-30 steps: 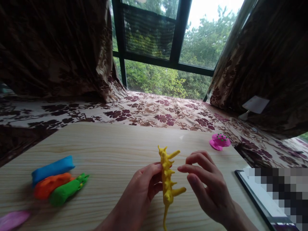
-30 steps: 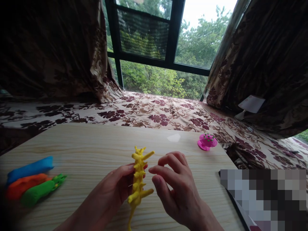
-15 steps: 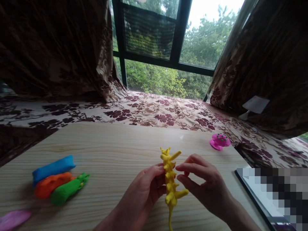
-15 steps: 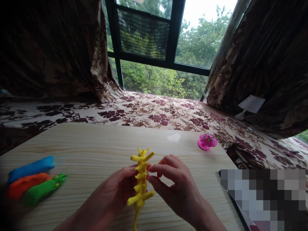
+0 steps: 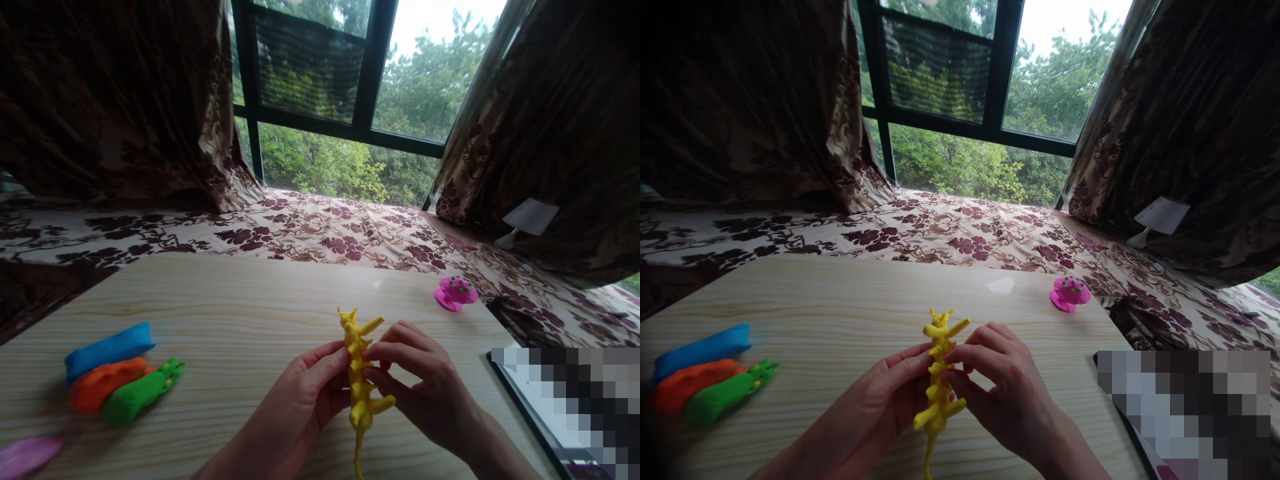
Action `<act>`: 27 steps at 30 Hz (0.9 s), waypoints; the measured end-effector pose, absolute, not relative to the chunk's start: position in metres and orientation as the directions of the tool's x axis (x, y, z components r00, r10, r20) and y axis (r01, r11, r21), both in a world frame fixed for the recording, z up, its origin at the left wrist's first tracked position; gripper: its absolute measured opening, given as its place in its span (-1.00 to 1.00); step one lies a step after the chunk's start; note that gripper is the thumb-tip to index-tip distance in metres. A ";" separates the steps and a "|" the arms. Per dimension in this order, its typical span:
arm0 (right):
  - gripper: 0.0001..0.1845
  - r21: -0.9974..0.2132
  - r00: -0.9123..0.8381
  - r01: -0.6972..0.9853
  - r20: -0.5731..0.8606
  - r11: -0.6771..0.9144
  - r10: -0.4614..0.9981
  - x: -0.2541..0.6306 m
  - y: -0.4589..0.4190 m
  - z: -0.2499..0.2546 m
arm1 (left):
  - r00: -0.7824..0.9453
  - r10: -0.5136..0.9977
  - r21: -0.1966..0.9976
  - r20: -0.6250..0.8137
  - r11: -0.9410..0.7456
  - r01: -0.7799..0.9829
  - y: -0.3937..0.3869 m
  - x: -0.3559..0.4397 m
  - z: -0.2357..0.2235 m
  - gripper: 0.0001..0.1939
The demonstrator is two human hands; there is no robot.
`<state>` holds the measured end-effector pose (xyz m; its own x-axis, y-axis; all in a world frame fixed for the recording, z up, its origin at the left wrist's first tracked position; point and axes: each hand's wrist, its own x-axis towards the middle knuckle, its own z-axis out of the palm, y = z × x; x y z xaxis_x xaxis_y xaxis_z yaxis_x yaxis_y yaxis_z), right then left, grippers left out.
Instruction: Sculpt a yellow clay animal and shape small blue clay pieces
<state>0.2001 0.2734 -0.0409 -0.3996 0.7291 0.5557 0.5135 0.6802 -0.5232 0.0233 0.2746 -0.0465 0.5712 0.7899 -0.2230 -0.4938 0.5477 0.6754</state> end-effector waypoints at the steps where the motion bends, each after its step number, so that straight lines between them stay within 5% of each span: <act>1: -0.86 -0.526 -0.407 0.511 0.549 0.680 0.730 0.200 0.273 -0.041 | 0.568 0.790 0.678 -0.231 0.550 -0.488 0.275 0.024 -0.047 -0.72; 13: -0.85 -0.476 -0.450 0.541 0.533 0.694 0.717 0.199 0.273 -0.040 | 0.551 0.799 0.697 -0.241 0.538 -0.475 0.275 0.024 -0.049 -0.73; 27: -0.67 -0.632 -0.421 0.445 0.477 0.634 0.771 0.202 0.270 -0.038 | 0.542 0.800 0.693 -0.259 0.544 -0.472 0.275 0.020 -0.046 -0.74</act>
<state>0.2020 0.2699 -0.0376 -0.4213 0.7711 0.4774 0.4450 0.6344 -0.6320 0.0197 0.2753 -0.0455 0.5417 0.7997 -0.2589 -0.4721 0.5443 0.6935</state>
